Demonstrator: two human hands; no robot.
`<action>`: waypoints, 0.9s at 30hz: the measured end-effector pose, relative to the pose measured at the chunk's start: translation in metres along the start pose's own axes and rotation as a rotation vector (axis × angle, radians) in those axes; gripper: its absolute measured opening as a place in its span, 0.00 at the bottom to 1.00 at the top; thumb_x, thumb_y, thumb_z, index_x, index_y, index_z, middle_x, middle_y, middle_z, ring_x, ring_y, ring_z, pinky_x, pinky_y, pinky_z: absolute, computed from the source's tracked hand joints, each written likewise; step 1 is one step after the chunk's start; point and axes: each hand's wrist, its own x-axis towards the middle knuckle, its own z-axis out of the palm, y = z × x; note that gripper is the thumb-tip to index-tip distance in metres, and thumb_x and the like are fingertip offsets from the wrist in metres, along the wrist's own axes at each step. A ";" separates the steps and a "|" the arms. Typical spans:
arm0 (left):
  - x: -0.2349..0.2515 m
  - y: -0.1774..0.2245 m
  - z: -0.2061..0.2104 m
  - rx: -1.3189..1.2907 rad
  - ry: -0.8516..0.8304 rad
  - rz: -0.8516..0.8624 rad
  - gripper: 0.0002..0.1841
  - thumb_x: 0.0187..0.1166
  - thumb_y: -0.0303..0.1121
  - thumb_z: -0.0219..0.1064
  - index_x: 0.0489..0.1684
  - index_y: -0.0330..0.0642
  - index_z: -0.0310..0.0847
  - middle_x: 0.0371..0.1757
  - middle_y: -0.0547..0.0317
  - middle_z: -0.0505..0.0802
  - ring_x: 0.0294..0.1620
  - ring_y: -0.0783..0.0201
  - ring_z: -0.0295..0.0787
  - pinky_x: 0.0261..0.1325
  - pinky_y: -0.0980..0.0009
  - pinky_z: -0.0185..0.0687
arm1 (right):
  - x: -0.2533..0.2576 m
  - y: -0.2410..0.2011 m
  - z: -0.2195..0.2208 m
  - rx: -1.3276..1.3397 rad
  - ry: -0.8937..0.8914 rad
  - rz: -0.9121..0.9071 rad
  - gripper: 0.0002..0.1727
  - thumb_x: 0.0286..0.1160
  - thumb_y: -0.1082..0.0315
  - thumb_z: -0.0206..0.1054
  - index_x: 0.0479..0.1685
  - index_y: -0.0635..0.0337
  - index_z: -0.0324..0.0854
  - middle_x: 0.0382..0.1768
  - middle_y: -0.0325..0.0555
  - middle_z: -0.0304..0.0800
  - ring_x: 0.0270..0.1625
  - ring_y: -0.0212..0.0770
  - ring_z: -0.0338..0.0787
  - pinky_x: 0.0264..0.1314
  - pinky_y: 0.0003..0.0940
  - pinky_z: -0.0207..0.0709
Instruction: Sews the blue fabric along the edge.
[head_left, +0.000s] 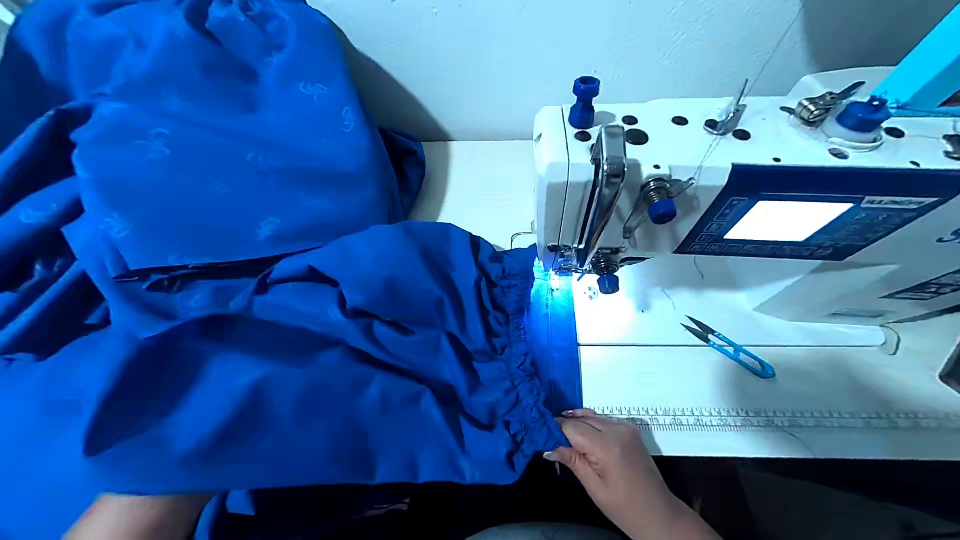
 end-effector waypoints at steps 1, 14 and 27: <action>0.003 0.024 -0.036 -0.002 -0.228 0.067 0.13 0.77 0.24 0.67 0.47 0.17 0.85 0.51 0.20 0.90 0.57 0.23 0.87 0.62 0.28 0.74 | 0.001 0.000 0.000 -0.001 -0.003 0.000 0.21 0.84 0.51 0.61 0.34 0.59 0.90 0.30 0.39 0.96 0.42 0.33 0.97 0.61 0.30 0.87; 0.110 0.268 0.072 -0.433 0.018 0.658 0.24 0.68 0.26 0.74 0.65 0.29 0.81 0.68 0.29 0.83 0.73 0.28 0.74 0.71 0.25 0.59 | 0.003 -0.010 0.003 -0.063 0.022 0.049 0.21 0.82 0.52 0.64 0.29 0.60 0.88 0.26 0.40 0.94 0.39 0.33 0.96 0.60 0.30 0.87; 0.130 0.300 0.071 -0.244 -0.104 0.692 0.15 0.69 0.23 0.75 0.53 0.29 0.87 0.55 0.37 0.91 0.63 0.38 0.84 0.69 0.36 0.64 | 0.024 0.006 0.002 -0.050 0.030 0.063 0.17 0.80 0.56 0.65 0.34 0.61 0.90 0.33 0.40 0.97 0.46 0.33 0.97 0.66 0.28 0.83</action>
